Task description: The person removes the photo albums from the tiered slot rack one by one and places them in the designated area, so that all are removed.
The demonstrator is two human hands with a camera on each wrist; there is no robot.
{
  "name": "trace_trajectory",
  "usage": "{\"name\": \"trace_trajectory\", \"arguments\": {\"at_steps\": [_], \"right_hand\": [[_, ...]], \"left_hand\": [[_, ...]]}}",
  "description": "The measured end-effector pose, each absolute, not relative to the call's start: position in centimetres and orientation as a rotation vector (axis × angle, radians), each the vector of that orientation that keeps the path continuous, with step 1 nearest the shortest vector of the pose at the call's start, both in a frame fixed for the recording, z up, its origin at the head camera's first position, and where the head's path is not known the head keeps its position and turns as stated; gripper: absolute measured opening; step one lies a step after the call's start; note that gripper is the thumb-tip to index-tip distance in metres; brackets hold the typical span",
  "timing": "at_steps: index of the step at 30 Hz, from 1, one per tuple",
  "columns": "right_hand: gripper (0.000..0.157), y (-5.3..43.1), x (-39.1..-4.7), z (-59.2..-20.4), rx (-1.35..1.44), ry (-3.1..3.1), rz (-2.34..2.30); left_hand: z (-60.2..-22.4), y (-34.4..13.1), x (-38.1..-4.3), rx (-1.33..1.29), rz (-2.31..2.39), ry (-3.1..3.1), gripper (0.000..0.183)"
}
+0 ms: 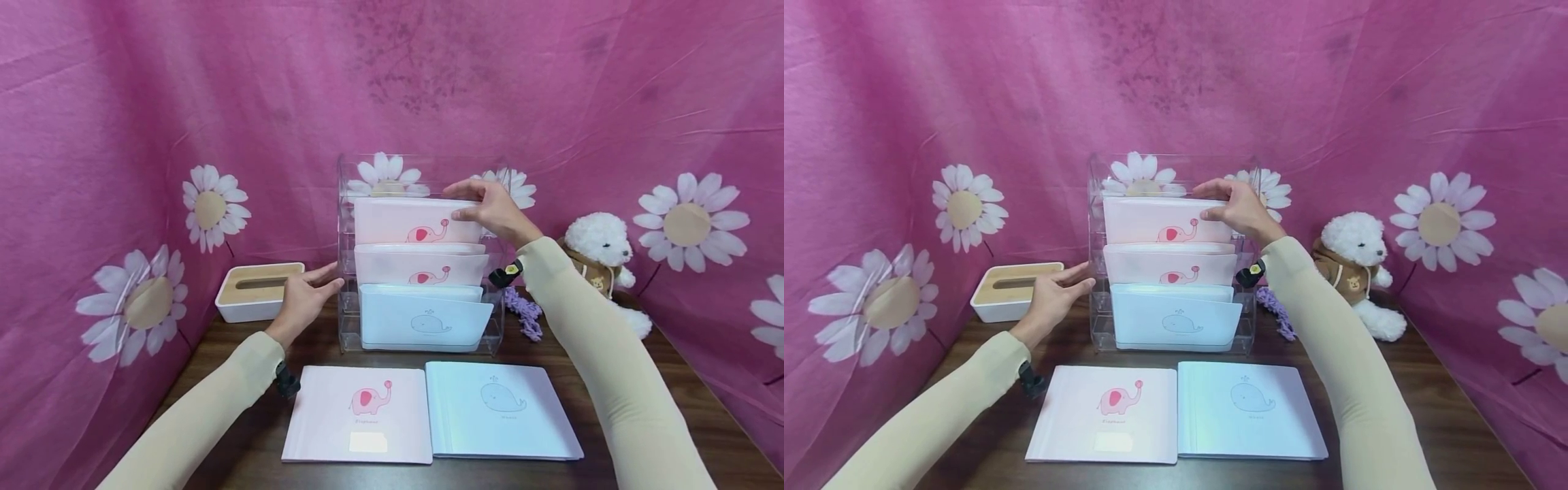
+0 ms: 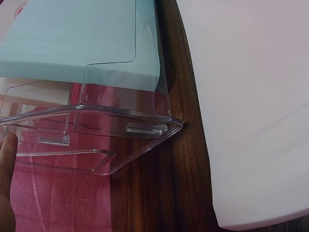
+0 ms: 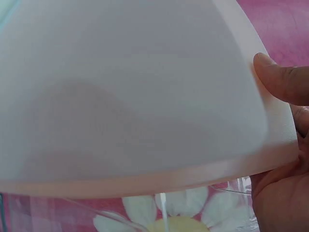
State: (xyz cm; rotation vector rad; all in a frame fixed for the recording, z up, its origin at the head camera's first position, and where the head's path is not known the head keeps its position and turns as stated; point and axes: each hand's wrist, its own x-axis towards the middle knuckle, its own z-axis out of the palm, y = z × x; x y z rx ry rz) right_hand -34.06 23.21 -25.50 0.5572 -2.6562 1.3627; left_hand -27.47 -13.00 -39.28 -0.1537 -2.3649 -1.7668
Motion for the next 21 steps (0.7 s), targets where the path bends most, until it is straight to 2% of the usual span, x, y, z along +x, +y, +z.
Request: {"name": "trace_trajectory", "arguments": {"at_steps": [21], "right_hand": [[0.038,22.2,-33.9,-27.4,0.355,-2.48,1.498]], "left_hand": [[-39.4,-13.0,-27.5,-0.157,-1.741,-2.376,0.043]]}}
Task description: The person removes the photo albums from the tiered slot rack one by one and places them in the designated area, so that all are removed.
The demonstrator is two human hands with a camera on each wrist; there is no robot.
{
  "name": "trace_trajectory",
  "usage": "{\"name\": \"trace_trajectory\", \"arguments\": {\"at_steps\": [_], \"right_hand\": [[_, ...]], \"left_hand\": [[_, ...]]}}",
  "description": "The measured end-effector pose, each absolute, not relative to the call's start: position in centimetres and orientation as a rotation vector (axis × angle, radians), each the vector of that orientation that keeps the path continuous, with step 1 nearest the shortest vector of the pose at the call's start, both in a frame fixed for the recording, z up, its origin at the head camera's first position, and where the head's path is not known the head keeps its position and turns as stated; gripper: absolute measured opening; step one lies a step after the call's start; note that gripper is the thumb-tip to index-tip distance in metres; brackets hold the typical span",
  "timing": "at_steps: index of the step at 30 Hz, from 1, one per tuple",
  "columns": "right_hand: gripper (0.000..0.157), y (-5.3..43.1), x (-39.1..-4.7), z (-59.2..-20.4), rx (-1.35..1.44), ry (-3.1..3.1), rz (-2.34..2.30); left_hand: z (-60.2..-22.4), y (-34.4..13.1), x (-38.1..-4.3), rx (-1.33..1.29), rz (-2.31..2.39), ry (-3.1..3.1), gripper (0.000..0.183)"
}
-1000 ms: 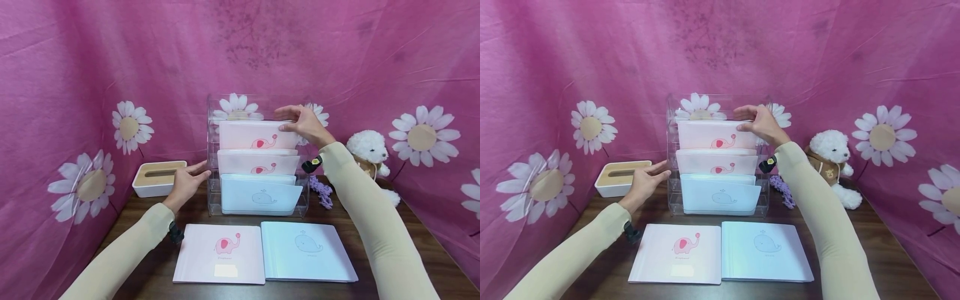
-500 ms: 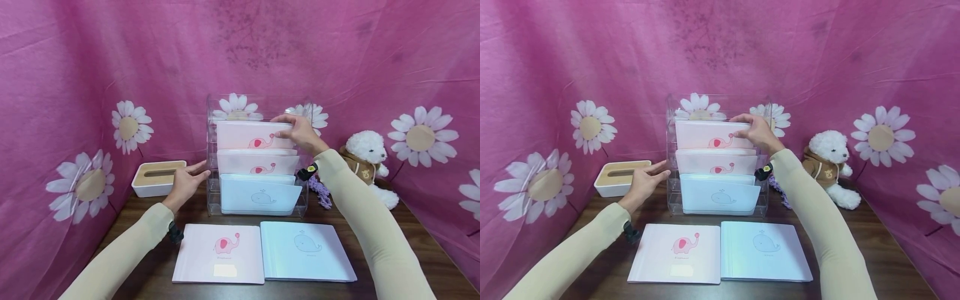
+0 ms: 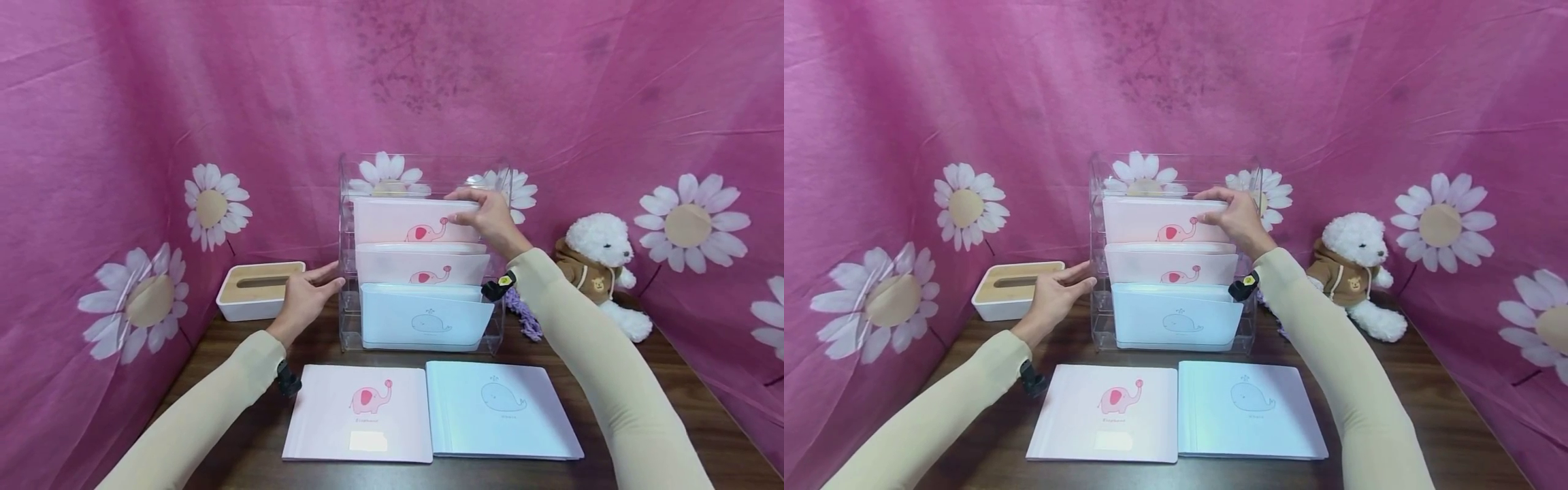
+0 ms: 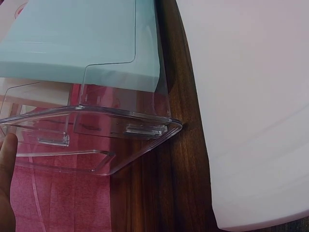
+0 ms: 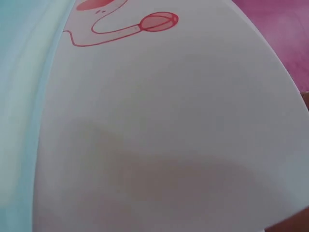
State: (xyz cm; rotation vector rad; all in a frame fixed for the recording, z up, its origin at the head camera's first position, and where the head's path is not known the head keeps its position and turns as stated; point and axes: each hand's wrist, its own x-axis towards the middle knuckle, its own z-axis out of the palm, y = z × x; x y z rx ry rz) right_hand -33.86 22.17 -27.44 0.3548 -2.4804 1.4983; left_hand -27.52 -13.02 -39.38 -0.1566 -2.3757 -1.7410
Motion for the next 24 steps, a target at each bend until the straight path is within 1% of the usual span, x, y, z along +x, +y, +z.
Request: {"name": "trace_trajectory", "arguments": {"at_steps": [17,24], "right_hand": [[0.04,22.1,-33.3,-26.7,0.234,-2.398,1.631],[0.042,22.4,-33.2,-26.0,0.241,-2.305,1.735]], "left_hand": [[-39.4,-13.0,-27.6,-0.184,-1.761,-2.339,0.044],[-39.5,-13.0,-27.6,-0.176,-1.745,-2.346,0.043]]}}
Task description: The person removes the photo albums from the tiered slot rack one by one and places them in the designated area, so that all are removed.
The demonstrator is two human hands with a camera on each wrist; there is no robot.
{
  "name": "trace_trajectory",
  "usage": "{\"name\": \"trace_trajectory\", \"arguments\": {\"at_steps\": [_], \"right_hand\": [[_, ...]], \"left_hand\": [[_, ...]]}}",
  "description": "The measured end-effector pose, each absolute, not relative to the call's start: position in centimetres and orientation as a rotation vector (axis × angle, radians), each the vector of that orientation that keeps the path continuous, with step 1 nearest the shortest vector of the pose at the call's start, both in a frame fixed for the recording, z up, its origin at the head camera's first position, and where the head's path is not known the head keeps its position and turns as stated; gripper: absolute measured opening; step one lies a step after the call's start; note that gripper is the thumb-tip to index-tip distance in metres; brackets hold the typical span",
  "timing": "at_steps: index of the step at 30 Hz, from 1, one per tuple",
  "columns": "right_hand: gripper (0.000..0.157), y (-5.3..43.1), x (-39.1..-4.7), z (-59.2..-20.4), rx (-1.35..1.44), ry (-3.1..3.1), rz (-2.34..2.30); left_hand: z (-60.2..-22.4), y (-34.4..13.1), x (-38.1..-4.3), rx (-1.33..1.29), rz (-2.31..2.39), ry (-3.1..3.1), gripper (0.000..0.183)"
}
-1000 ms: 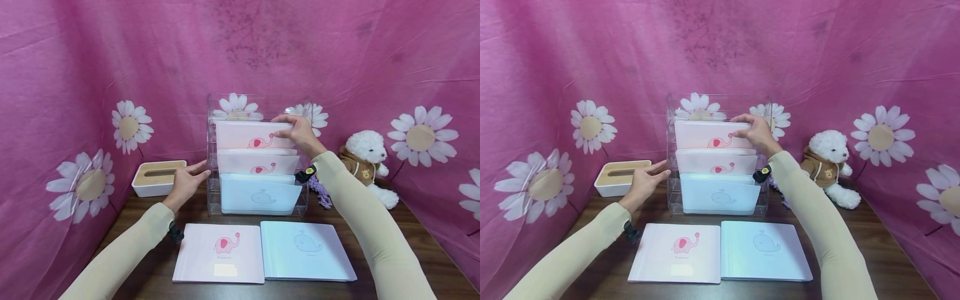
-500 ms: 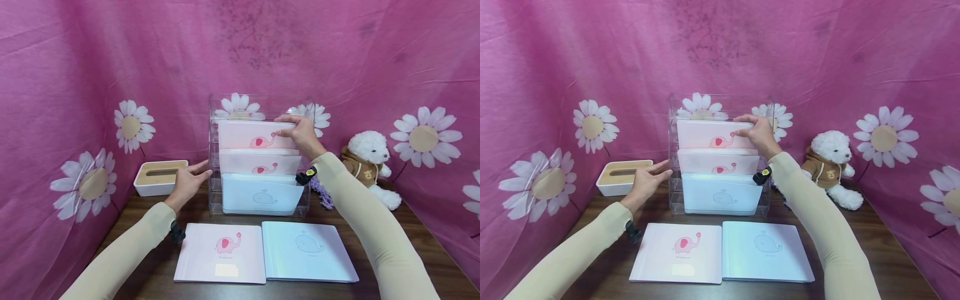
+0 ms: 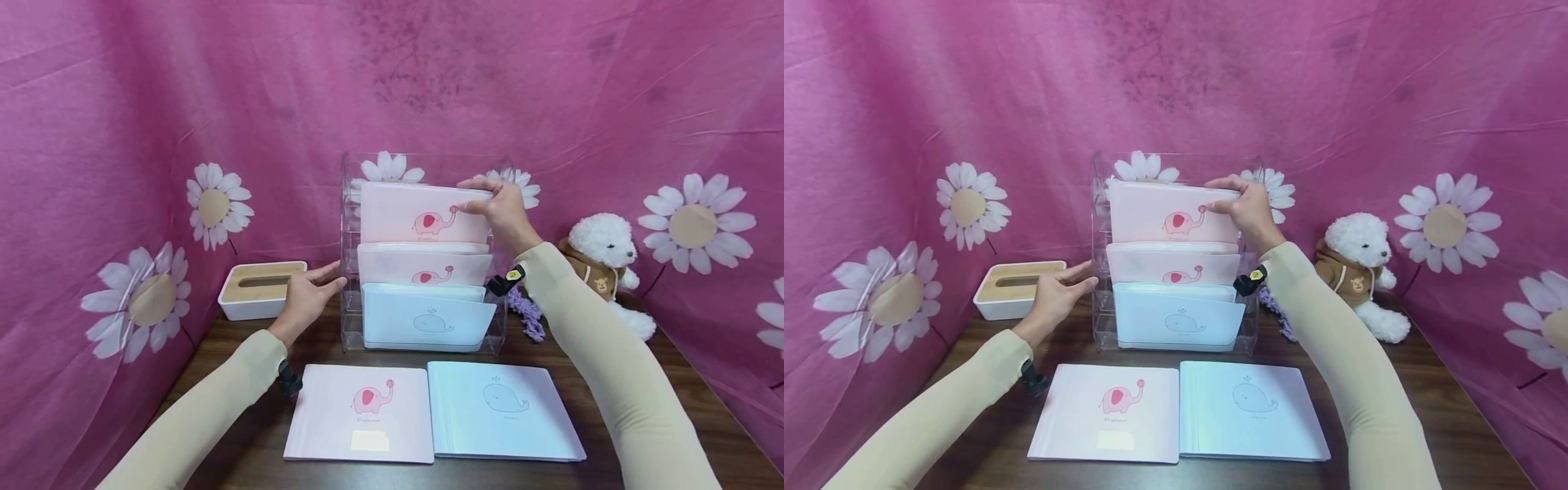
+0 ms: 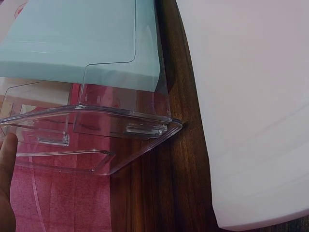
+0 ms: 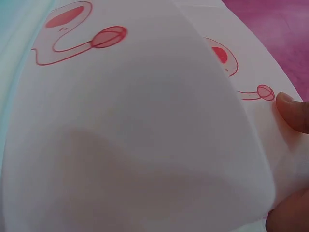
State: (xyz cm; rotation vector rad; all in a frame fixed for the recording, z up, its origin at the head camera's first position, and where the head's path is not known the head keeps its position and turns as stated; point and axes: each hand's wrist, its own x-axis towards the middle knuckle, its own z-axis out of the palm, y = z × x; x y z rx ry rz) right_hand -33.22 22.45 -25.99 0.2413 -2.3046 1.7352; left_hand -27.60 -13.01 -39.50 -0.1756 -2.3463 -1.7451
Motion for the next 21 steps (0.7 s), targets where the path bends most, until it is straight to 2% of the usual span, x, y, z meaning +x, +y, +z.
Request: {"name": "trace_trajectory", "arguments": {"at_steps": [21], "right_hand": [[0.04,23.2,-32.4,-23.9,0.304,-2.128,1.814]], "left_hand": [[-39.6,-13.0,-27.7,-0.162,-1.795,-2.341,0.044]]}}
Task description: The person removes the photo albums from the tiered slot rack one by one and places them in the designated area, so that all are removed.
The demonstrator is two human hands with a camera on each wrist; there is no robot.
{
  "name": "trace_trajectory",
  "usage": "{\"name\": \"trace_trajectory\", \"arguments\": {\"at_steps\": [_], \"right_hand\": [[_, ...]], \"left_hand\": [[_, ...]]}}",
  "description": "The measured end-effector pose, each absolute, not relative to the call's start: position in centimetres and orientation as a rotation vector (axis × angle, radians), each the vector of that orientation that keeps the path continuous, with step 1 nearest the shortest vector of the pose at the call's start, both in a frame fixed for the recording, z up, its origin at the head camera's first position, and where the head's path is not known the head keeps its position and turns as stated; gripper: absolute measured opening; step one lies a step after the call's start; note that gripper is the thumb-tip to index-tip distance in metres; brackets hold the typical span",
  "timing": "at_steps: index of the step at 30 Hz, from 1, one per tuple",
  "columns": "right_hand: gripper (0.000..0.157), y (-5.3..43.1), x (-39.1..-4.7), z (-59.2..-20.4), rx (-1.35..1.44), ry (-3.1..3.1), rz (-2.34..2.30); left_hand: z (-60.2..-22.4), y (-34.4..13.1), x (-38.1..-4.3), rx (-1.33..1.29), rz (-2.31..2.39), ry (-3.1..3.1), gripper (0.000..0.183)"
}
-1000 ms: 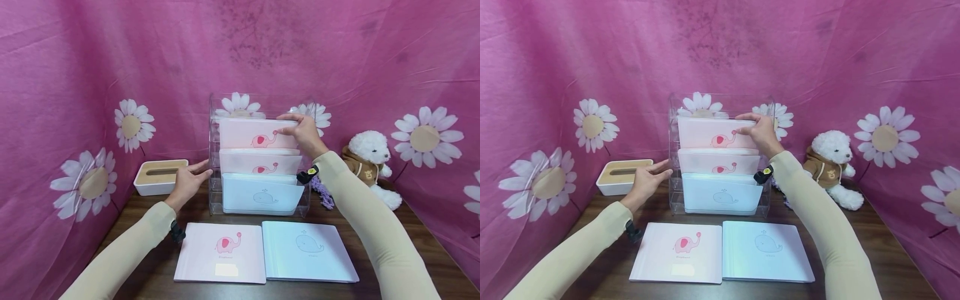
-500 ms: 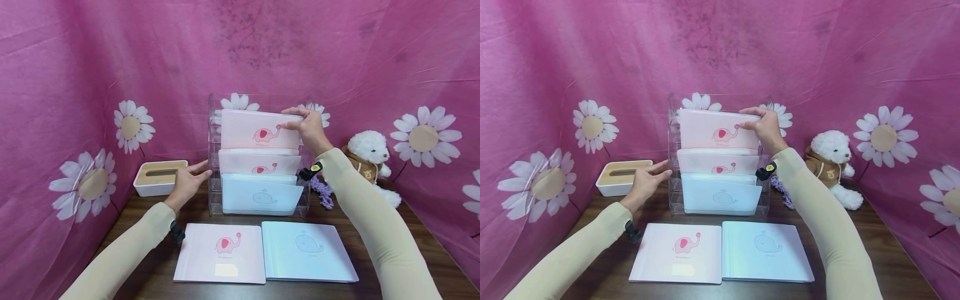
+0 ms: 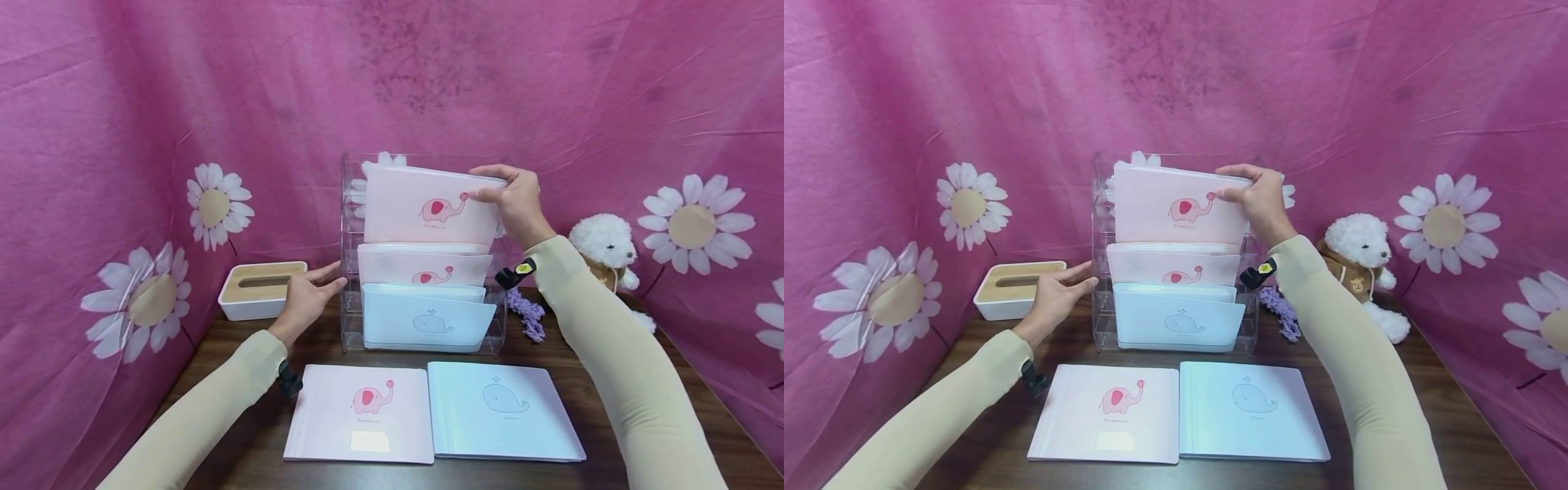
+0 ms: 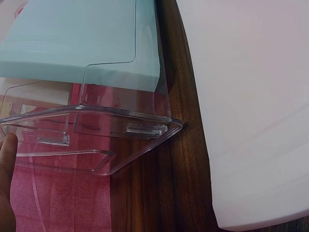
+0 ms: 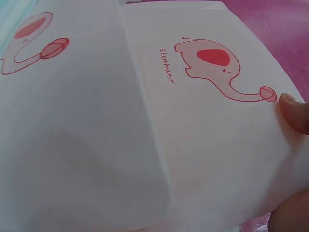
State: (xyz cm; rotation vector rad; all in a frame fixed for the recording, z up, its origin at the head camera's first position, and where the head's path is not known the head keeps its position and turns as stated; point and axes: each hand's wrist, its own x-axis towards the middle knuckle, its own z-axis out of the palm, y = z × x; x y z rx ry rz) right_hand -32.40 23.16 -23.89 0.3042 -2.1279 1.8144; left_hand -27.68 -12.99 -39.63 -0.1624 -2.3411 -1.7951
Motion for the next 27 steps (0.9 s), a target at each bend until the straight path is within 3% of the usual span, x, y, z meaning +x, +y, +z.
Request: {"name": "trace_trajectory", "arguments": {"at_steps": [27], "right_hand": [[0.037,26.3,-30.0,-20.3,0.431,-1.752,2.023]], "left_hand": [[-39.4,-13.2,-27.5,-0.169,-1.728,-2.374,0.044]]}}
